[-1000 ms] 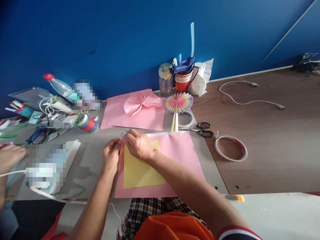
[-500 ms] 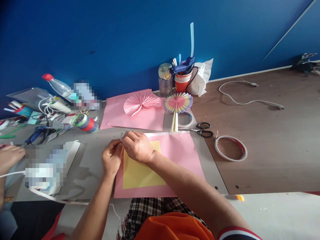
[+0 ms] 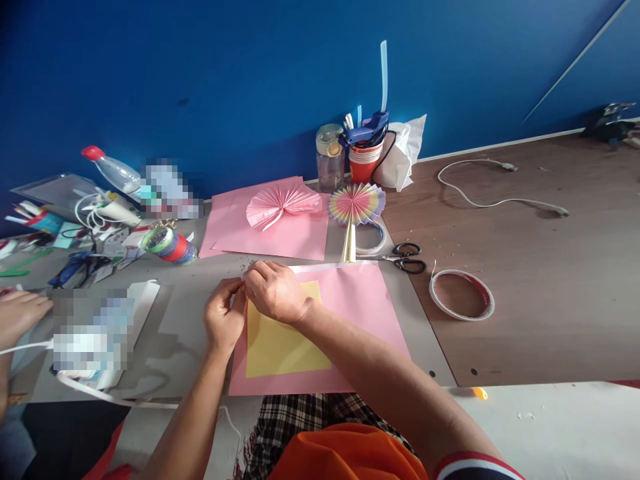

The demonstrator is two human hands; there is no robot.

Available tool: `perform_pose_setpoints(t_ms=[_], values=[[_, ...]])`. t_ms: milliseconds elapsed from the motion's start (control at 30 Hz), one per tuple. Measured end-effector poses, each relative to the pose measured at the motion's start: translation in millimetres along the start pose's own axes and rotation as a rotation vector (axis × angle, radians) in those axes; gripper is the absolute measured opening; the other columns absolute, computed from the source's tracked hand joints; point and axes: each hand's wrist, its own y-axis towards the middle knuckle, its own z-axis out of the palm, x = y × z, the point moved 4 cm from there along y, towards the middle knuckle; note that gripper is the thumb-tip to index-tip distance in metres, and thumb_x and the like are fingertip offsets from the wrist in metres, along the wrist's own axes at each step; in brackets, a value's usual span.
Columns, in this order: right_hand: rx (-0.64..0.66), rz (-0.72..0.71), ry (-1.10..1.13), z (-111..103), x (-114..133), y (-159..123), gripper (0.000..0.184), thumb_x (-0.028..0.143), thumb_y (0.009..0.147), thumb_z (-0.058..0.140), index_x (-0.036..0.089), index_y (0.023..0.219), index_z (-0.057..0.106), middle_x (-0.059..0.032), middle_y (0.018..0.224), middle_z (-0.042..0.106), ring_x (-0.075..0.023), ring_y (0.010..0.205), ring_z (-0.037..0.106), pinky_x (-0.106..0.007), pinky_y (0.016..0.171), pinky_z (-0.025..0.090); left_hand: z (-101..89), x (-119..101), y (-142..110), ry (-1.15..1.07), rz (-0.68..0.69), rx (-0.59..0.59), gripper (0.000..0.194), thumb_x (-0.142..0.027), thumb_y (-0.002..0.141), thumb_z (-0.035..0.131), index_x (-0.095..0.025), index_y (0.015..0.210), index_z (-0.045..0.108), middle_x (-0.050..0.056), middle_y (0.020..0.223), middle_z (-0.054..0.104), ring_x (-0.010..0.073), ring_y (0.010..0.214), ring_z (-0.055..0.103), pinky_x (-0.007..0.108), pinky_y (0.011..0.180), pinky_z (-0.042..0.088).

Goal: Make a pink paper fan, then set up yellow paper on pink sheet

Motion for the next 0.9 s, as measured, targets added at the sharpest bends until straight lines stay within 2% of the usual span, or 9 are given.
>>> perform_pose_setpoints(t_ms=[200, 333, 533, 667, 900], values=[[0.032, 0.050, 0.066, 4.1, -3.7, -1.1, 0.016, 0.018, 0.092, 0.041, 0.018, 0.083, 0.054, -0.0061, 0.083, 0.062, -0.0156, 0.073, 0.055, -0.027, 0.067, 0.043, 1.0, 6.1, -1.6, -0.016, -0.044, 0.009, 0.012, -0.024, 0.085, 0.056, -0.018, 0.081, 0.065, 0.004, 0.079, 0.066, 0.0142, 0.074, 0.060, 0.028, 0.072, 0.049], [0.003, 0.090, 0.144, 3.5, -7.5, -1.9, 0.015, 0.015, 0.090, 0.042, 0.019, 0.083, 0.055, -0.0050, 0.081, 0.061, -0.0144, 0.072, 0.056, -0.025, 0.066, 0.044, 1.4, 7.5, -3.1, -0.023, -0.085, 0.025, 0.010, -0.024, 0.085, 0.057, -0.018, 0.083, 0.065, 0.003, 0.078, 0.065, 0.0138, 0.075, 0.059, 0.027, 0.072, 0.049], [-0.019, 0.057, 0.160, 1.4, -7.1, -2.0, 0.014, 0.019, 0.092, 0.044, 0.018, 0.087, 0.057, -0.0053, 0.084, 0.063, -0.0141, 0.074, 0.057, -0.025, 0.069, 0.045, 0.3, 7.8, -4.7, -0.007, -0.098, 0.000, 0.011, -0.026, 0.085, 0.057, -0.018, 0.086, 0.064, 0.004, 0.081, 0.065, 0.0133, 0.075, 0.060, 0.027, 0.071, 0.050], [0.005, 0.057, 0.138, 1.0, -5.5, -1.8, 0.015, 0.021, 0.093, 0.044, 0.018, 0.087, 0.058, -0.0051, 0.083, 0.063, -0.0141, 0.074, 0.058, -0.025, 0.069, 0.045, -0.4, 6.4, -5.0, 0.039, -0.056, -0.017, 0.010, -0.026, 0.085, 0.056, -0.018, 0.088, 0.063, 0.004, 0.082, 0.065, 0.0131, 0.074, 0.060, 0.027, 0.071, 0.050], [0.078, 0.065, 0.105, 0.7, -3.4, -1.6, 0.016, 0.020, 0.093, 0.042, 0.018, 0.087, 0.057, -0.0059, 0.084, 0.063, -0.0147, 0.076, 0.058, -0.026, 0.070, 0.044, -2.3, -7.1, -2.0, 0.160, 0.107, -0.046, 0.007, -0.020, 0.085, 0.055, -0.018, 0.085, 0.061, 0.003, 0.078, 0.064, 0.0132, 0.072, 0.059, 0.027, 0.070, 0.050]])
